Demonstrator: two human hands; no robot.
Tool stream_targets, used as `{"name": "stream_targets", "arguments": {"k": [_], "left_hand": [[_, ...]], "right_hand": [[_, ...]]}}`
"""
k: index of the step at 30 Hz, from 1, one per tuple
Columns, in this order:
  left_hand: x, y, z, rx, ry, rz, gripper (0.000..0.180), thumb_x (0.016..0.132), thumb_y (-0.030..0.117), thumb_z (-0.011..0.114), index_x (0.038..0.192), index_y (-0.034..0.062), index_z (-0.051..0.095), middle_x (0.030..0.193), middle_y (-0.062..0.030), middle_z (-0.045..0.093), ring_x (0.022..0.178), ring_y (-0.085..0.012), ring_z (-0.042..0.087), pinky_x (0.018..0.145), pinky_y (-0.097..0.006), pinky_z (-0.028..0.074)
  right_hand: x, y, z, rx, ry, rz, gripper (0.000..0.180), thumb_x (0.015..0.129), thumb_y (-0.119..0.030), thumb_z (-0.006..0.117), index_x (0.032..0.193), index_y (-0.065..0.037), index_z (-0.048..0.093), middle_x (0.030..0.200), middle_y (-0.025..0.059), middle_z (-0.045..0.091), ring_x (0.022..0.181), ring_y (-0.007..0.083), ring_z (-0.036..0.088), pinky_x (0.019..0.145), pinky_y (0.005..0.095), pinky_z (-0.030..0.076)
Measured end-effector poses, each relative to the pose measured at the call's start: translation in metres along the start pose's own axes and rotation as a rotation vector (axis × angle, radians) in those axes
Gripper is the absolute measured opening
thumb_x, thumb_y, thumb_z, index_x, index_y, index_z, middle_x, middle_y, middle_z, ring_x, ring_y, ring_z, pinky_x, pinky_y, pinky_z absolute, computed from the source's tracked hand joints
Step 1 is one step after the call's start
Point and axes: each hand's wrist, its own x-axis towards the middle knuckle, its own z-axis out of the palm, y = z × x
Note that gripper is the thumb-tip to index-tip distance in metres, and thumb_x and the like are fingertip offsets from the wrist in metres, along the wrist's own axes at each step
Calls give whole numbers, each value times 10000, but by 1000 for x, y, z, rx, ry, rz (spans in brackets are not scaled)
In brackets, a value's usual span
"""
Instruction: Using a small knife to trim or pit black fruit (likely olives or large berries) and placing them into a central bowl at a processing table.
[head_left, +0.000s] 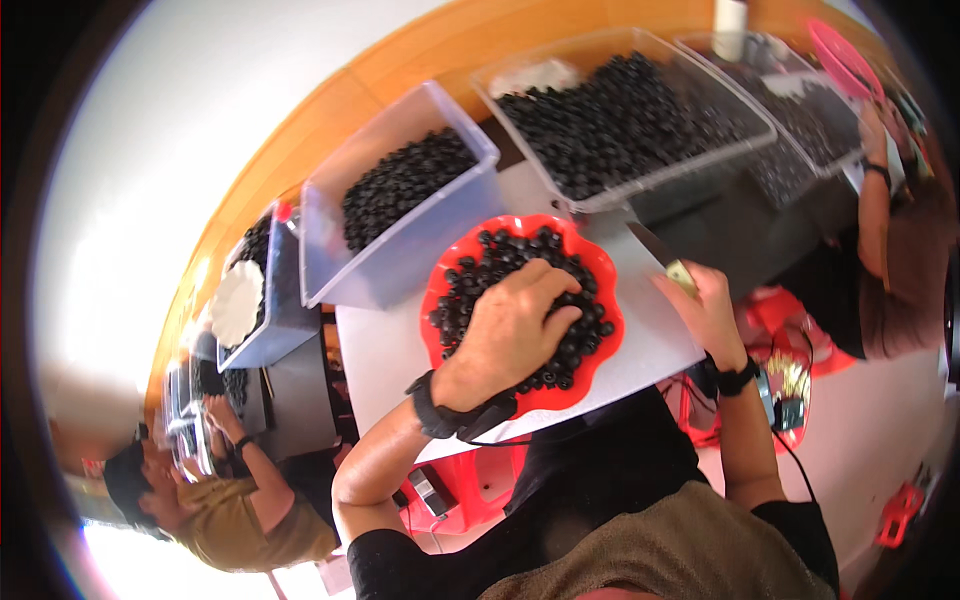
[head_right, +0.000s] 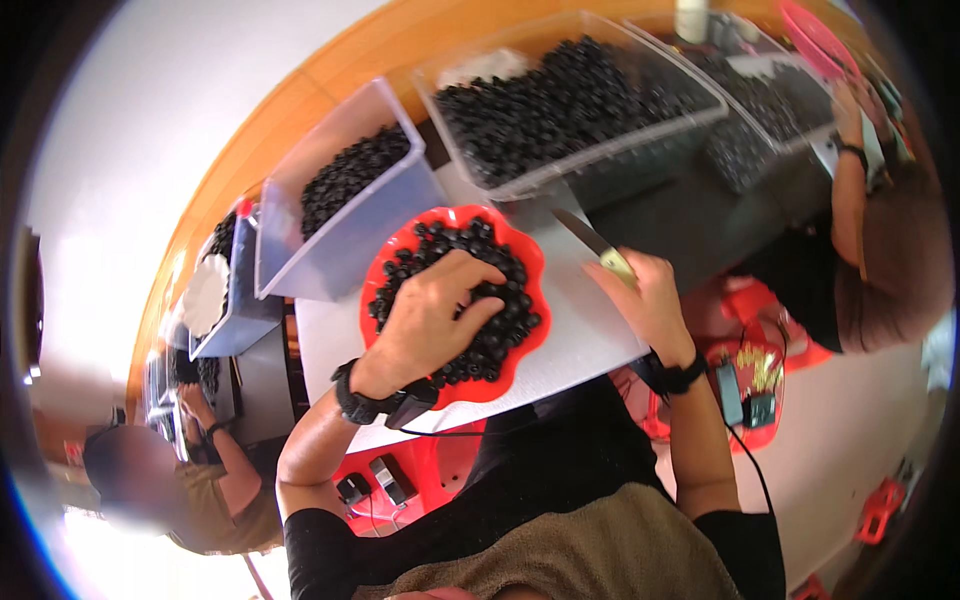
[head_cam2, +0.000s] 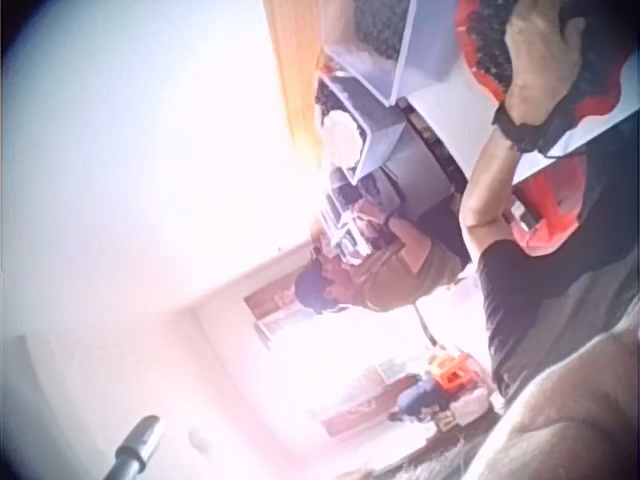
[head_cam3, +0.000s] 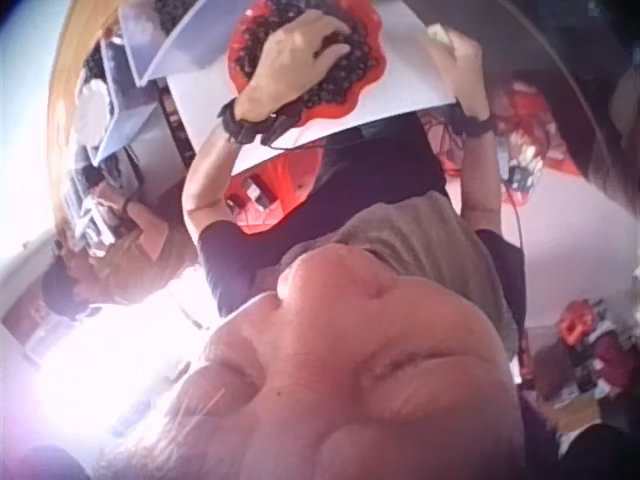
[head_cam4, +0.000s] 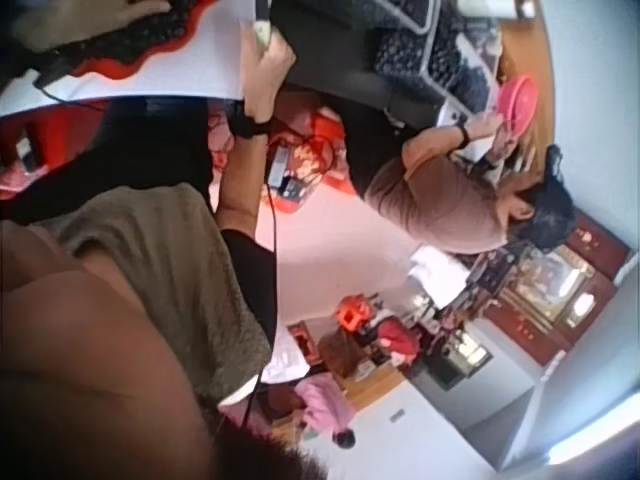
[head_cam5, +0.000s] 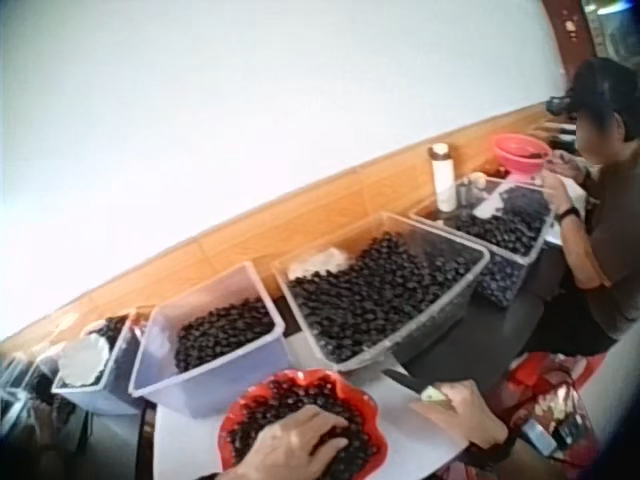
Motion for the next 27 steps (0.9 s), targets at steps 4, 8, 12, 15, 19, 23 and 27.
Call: {"name": "stream_targets", "arguments": {"k": [4,8,12,15,19,23,27], "left_hand": [[-3,2,3,68,17,-31,236,728,37,643,961,38,609,875,-119,588,815,-300,606,702,-382,493],[-7,-6,3,70,55,-38,231,733,39,636,962,39,608,850,-119,597,800,-290,605,698,-380,495],[-19,1,-8,-9,138,-114,208,761,42,634,967,32,606,869,-114,610,798,-247,618,710,-342,499],[-43,11,-23,-292,317,-245,204,841,24,585,1044,6,582,935,-82,637,833,-150,618,768,-277,483],[-97,4,-20,-794,723,-431,188,884,38,457,1038,-7,556,860,-66,612,806,-125,571,738,-264,450],[-152,-43,6,-801,1019,-493,203,885,92,410,993,-4,552,792,-41,548,696,-91,463,680,-242,397],[-169,-82,24,-656,1131,-628,209,893,97,436,1006,-13,574,757,-28,538,663,-75,453,614,-213,369]], "right_hand": [[-2,-4,2,-13,-21,-16,219,815,-155,678,735,32,598,546,48,505,511,69,425,467,268,353],[-2,-2,5,3,0,11,244,829,-155,668,708,27,560,533,22,460,507,65,388,463,263,325],[0,-1,6,-47,9,-46,289,841,-165,669,675,17,518,528,10,427,508,66,348,459,267,301],[-1,0,6,-80,29,-52,297,843,-170,674,676,17,515,530,18,424,512,70,334,460,271,296],[-4,5,7,-125,39,-40,292,847,-168,673,684,18,517,534,25,423,519,76,338,467,273,306],[-3,8,8,-167,47,-100,254,849,-167,667,740,32,551,552,52,448,526,95,366,483,288,341],[-1,10,8,-214,31,-171,235,861,-158,656,740,21,562,569,-21,465,562,32,381,484,255,332]]}}
